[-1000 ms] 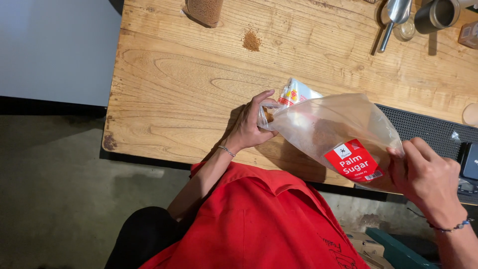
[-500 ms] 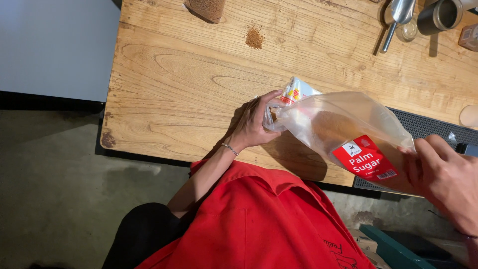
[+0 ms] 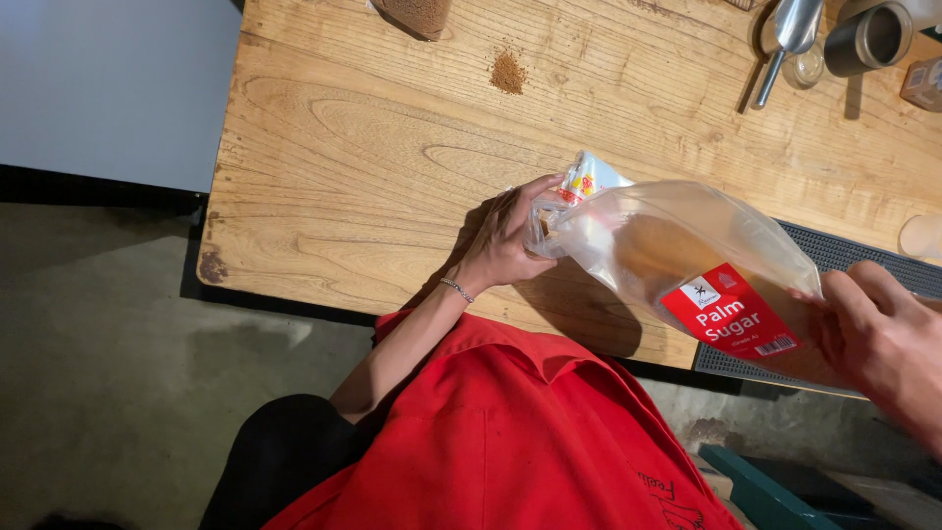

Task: The person fills small plastic bags with palm sugar by pouring it from a large container, then sets the filled bags on a wooden table.

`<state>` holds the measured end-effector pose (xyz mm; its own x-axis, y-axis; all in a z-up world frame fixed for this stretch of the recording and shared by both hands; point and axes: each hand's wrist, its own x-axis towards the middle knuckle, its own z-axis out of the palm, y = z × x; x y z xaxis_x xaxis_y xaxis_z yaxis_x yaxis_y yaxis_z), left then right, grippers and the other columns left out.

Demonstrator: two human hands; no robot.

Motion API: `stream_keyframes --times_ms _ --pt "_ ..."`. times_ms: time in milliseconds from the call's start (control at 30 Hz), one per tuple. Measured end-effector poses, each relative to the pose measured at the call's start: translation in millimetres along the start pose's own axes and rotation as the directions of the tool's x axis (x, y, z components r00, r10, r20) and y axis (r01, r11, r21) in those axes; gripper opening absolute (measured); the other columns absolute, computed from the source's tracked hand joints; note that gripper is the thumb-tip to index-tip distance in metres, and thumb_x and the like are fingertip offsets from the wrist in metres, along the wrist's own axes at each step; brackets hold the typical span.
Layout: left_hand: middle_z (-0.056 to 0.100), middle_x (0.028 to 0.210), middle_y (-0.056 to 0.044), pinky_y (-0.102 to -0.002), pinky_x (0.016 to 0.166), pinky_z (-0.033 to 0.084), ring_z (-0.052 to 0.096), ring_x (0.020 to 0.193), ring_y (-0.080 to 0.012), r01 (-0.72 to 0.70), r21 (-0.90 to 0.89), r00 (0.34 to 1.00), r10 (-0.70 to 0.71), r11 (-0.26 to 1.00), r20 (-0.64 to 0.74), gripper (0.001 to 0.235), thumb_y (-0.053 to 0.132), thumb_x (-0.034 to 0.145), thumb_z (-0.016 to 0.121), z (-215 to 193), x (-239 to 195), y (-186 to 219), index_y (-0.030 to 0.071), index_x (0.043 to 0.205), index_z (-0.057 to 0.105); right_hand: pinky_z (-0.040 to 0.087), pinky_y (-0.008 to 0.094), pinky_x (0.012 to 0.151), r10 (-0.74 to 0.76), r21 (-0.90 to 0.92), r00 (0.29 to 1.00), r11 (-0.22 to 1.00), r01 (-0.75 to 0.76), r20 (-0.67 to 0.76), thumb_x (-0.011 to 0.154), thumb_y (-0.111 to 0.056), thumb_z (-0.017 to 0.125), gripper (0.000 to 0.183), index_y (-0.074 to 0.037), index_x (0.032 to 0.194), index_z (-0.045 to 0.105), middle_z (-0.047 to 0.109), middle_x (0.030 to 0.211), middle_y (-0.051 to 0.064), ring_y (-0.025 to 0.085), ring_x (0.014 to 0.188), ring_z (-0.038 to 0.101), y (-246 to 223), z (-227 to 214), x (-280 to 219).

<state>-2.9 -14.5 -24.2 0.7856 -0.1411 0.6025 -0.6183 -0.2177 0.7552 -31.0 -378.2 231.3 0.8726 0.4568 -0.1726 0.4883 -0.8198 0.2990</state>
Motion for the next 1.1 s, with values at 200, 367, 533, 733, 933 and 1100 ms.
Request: stream_keyframes --times_ms 200,367,533,733,933,1100 --pt "0.045 0.156 -0.013 -0.041 0.111 0.056 0.067 0.129 -0.0287 0.077 -0.065 0.997 -0.075 0.995 0.036 0.089 0.010 0.082 0.089 4.0 -3.9 -3.0 0.002 0.154 0.037 0.048 0.028 0.064 -0.014 -0.068 0.999 0.998 0.017 0.038 0.097 -0.065 0.064 0.050 -0.017 0.095 0.049 0.056 0.096 -0.001 0.009 0.074 0.061 3.3 0.3 -1.1" --pt "0.039 0.159 -0.011 -0.037 0.124 0.045 0.058 0.135 -0.0243 0.206 -0.260 0.977 -0.186 0.943 0.101 0.099 -0.003 0.076 0.082 14.1 -10.3 -9.5 0.004 0.158 0.028 0.057 0.028 0.070 -0.034 -0.123 0.995 0.991 0.046 0.094 0.084 -0.070 0.068 0.057 -0.020 0.106 0.051 0.061 0.107 -0.003 0.008 0.084 0.069 11.3 6.2 -4.5" --pt "0.044 0.150 -0.014 -0.040 0.131 0.040 0.045 0.149 -0.0315 0.106 -0.201 0.994 -0.095 0.974 0.062 0.093 0.000 0.077 0.089 9.5 -6.5 -7.6 -0.001 0.151 0.032 0.056 0.032 0.069 -0.020 -0.052 0.999 0.998 0.023 0.048 0.085 -0.069 0.071 0.057 -0.018 0.100 0.050 0.053 0.095 -0.003 0.009 0.074 0.062 10.4 3.2 -2.5" --pt "0.041 0.160 -0.010 -0.039 0.114 0.057 0.065 0.130 -0.0244 0.103 -0.148 0.994 -0.096 0.984 0.051 0.102 0.012 0.080 0.095 4.4 -5.1 -4.4 0.007 0.158 0.029 0.057 0.030 0.070 -0.062 -0.139 0.993 0.987 0.076 0.102 0.095 -0.054 0.066 0.042 -0.019 0.112 0.051 0.061 0.109 -0.002 0.011 0.082 0.067 18.0 3.7 -3.8" --pt "0.043 0.158 -0.015 -0.043 0.123 0.051 0.063 0.135 -0.0303 0.075 -0.141 0.997 -0.072 0.987 0.024 0.100 0.019 0.083 0.096 3.7 -5.0 -4.4 0.002 0.157 0.031 0.064 0.030 0.082 -0.145 -0.147 0.982 0.976 0.162 0.121 0.065 -0.070 0.075 0.084 -0.017 0.126 0.051 0.064 0.126 0.003 0.011 0.111 0.071 23.6 5.8 -4.4" --pt "0.044 0.158 -0.013 -0.040 0.119 0.052 0.065 0.131 -0.0265 0.107 -0.153 0.994 -0.103 0.982 0.037 0.096 0.016 0.085 0.093 1.9 -4.3 -2.0 0.003 0.157 0.031 0.058 0.032 0.073 -0.049 -0.110 0.992 0.992 0.061 0.113 0.085 -0.057 0.073 0.050 -0.020 0.111 0.052 0.065 0.115 -0.001 0.017 0.086 0.072 20.5 5.4 -6.2"
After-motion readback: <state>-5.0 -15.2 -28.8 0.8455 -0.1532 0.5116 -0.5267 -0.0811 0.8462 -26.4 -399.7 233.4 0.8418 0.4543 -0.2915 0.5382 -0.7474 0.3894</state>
